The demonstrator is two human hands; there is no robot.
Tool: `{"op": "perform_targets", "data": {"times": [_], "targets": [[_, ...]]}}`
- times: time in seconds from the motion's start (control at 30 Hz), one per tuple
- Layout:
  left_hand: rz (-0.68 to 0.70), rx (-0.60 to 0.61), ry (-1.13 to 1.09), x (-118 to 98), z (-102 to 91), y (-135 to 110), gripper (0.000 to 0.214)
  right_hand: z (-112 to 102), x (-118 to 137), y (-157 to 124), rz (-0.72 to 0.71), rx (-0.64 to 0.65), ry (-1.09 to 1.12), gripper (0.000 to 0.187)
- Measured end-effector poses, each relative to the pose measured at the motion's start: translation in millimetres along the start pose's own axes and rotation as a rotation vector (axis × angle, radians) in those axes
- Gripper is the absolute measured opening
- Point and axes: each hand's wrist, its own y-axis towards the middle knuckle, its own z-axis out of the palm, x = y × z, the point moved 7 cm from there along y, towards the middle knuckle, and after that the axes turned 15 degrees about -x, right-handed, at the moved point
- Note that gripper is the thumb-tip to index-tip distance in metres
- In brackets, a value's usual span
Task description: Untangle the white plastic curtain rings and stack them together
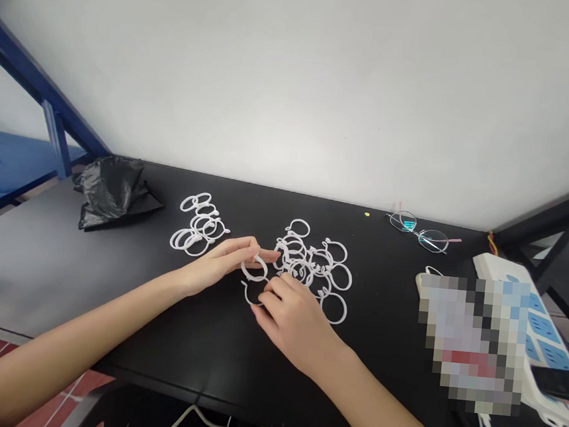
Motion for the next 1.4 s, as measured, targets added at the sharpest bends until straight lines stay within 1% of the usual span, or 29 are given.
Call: {"op": "perform_targets", "data": {"times": [0.13,0.2,0.27,0.37,0.47,0.6,0.67,0.77,0.87,1.0,1.1,1.13,1.23,1.4], "targets": [[0.086,-0.064,0.126,-6.5,-5.0,1.9,0.035,-4.6,-6.3,0.9,0.052,-0.062,-0.017,0.016],[0.126,-0.099,0.156,-8.6,-7.8,3.0,0.034,-9.1,-8.0,0.8,0.087,-0.143,0.018,0.014],[0.150,-0.116,0.159,-9.8,-9.1,3.2,0.034,-15.4,-9.6,0.5,0.122,-0.251,0.066,0.013],[0.144,-0.091,0.141,-9.4,-5.8,1.3,0.036,-23.4,-12.1,0.1,0.175,-0.380,0.124,0.019],[0.093,-0.007,0.051,-6.7,2.9,-2.8,0.033,-27.5,-13.7,0.9,0.202,-0.439,0.159,0.025],[0.022,0.157,-0.104,-5.6,17.0,-11.3,0.023,-30.4,-15.7,2.6,0.225,-0.455,0.203,0.022],[0.017,0.200,-0.132,-7.2,20.0,-14.3,0.020,-31.8,-17.6,3.2,0.262,-0.457,0.252,0.020],[0.036,0.194,-0.127,-9.0,19.0,-14.9,0.017,-32.8,-18.3,4.1,0.316,-0.450,0.349,0.020],[0.072,0.164,-0.103,-9.0,16.0,-12.5,0.015,-31.5,-15.1,5.7,0.327,-0.424,0.410,0.016],[0.096,0.138,-0.069,-7.9,13.4,-10.2,0.016,-32.3,-11.3,6.3,0.295,-0.439,0.369,0.013],[0.186,0.106,0.028,-14.0,11.8,-12.0,0.019,-35.9,-10.4,4.5,0.265,-0.481,0.313,0.012],[0.226,0.112,0.074,-16.6,12.8,-13.8,0.023,-37.1,-10.4,3.5,0.257,-0.494,0.299,0.012],[0.309,0.181,0.205,-20.4,20.7,-21.3,0.041,-38.3,-10.9,0.6,0.249,-0.503,0.286,0.013],[0.358,0.201,0.303,-22.4,26.3,-27.5,0.037,-36.7,-13.6,-1.9,0.277,-0.492,0.329,0.013]]}}
